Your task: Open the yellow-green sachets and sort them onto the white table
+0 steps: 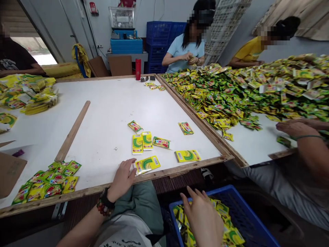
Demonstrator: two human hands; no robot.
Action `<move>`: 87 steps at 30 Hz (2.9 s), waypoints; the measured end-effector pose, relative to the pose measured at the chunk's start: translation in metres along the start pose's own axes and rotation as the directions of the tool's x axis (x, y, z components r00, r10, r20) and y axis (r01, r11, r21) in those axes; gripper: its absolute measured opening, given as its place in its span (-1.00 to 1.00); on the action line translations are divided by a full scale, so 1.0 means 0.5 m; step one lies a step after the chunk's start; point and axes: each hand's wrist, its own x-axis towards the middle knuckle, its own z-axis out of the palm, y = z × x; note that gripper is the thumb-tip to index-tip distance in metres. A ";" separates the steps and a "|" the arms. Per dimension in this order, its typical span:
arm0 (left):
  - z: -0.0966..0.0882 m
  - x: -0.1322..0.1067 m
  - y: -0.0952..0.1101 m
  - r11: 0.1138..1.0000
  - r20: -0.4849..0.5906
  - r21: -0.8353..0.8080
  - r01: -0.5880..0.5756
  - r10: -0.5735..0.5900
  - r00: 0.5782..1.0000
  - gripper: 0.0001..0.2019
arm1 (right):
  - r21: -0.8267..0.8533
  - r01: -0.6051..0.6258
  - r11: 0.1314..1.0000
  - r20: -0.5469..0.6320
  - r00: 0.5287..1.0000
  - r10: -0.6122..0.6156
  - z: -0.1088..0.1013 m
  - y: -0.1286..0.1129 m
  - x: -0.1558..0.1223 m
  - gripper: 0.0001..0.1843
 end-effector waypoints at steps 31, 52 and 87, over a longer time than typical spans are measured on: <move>0.103 -0.048 -0.007 0.965 -0.398 0.053 -0.256 0.255 0.881 -0.47 | 0.848 -0.482 -0.222 0.456 0.876 -0.158 0.082 -0.242 0.050 -0.63; 0.098 -0.048 -0.003 0.991 -0.207 0.038 -0.130 0.136 0.969 -0.52 | 0.883 0.084 0.461 -0.028 0.991 -0.127 0.046 -0.281 0.052 -0.70; 0.083 -0.050 0.002 0.968 -0.295 0.013 -0.250 0.242 0.924 -0.77 | 0.769 0.416 0.485 -0.250 0.895 -0.370 0.049 -0.259 0.028 -0.53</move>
